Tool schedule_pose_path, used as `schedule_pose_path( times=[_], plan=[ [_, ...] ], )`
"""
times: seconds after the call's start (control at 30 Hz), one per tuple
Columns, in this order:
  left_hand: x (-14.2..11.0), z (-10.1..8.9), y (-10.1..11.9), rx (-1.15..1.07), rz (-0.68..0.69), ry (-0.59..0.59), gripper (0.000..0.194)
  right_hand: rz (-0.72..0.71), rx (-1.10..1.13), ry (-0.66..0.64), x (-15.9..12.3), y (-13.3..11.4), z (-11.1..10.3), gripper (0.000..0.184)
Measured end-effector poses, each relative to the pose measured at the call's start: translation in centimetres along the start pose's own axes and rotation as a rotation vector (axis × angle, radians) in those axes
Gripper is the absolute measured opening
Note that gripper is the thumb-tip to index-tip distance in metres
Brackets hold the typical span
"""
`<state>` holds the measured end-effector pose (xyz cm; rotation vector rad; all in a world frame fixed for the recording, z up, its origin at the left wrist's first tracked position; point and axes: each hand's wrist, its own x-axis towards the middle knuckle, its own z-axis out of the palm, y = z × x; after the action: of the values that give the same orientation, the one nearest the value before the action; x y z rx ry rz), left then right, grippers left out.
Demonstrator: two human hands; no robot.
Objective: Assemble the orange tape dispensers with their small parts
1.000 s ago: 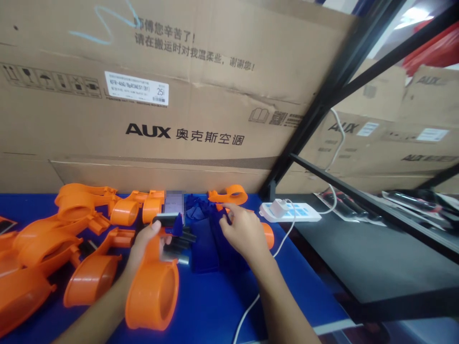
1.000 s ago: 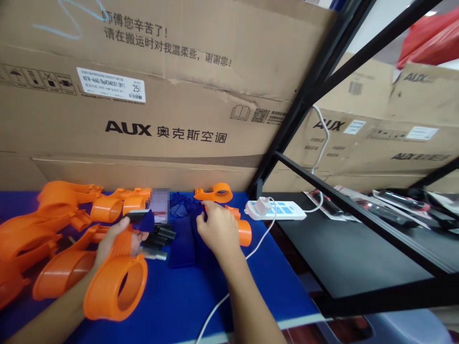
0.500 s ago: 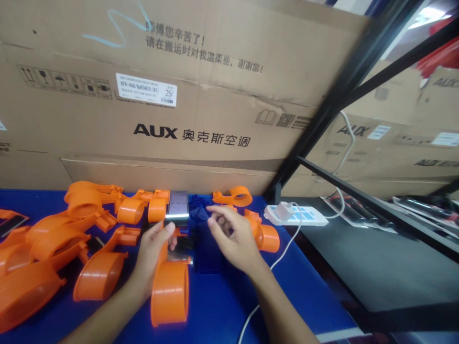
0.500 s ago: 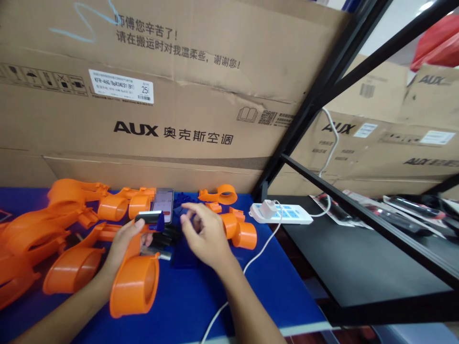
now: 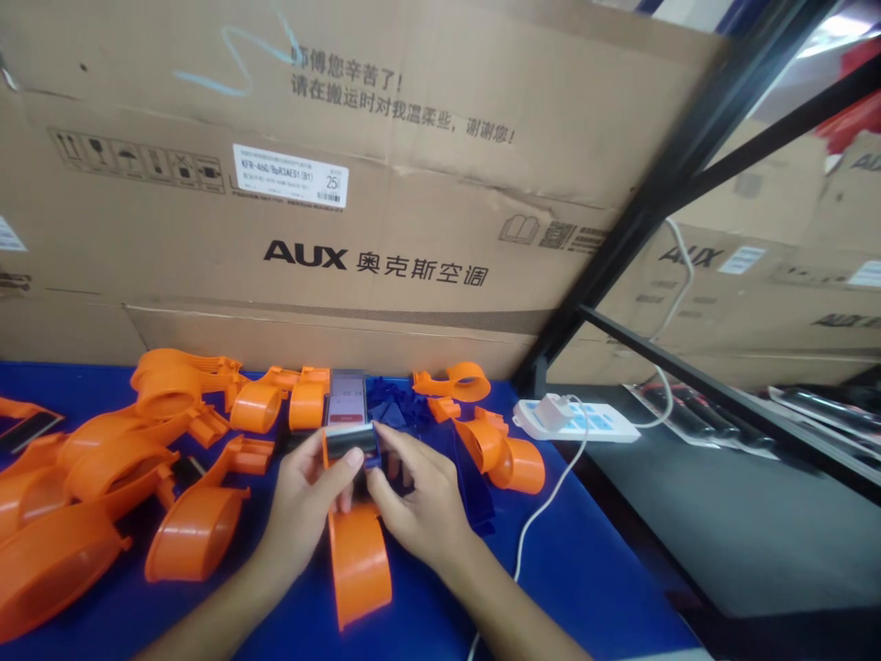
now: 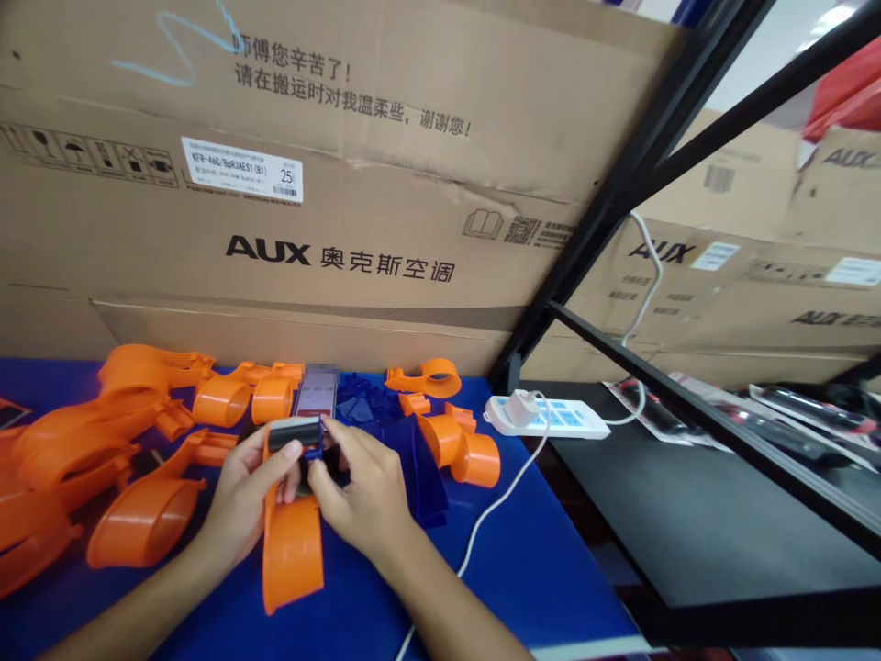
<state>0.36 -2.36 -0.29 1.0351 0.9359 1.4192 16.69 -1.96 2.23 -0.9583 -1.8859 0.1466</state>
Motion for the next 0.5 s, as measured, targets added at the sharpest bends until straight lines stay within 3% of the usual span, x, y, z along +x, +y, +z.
schedule_pose_path(
  times=[0.2, 0.5],
  plan=[
    [-0.2, 0.2, 1.0, -0.02, -0.073, -0.015, 0.026, -0.018, 0.012, -0.098, -0.2, 0.3, -0.2, 0.043],
    [-0.2, 0.4, 1.4, -0.078, -0.091, -0.031, 0.026, -0.046, 0.015, -0.13, -0.2, 0.4, -0.3, 0.042]
  ],
)
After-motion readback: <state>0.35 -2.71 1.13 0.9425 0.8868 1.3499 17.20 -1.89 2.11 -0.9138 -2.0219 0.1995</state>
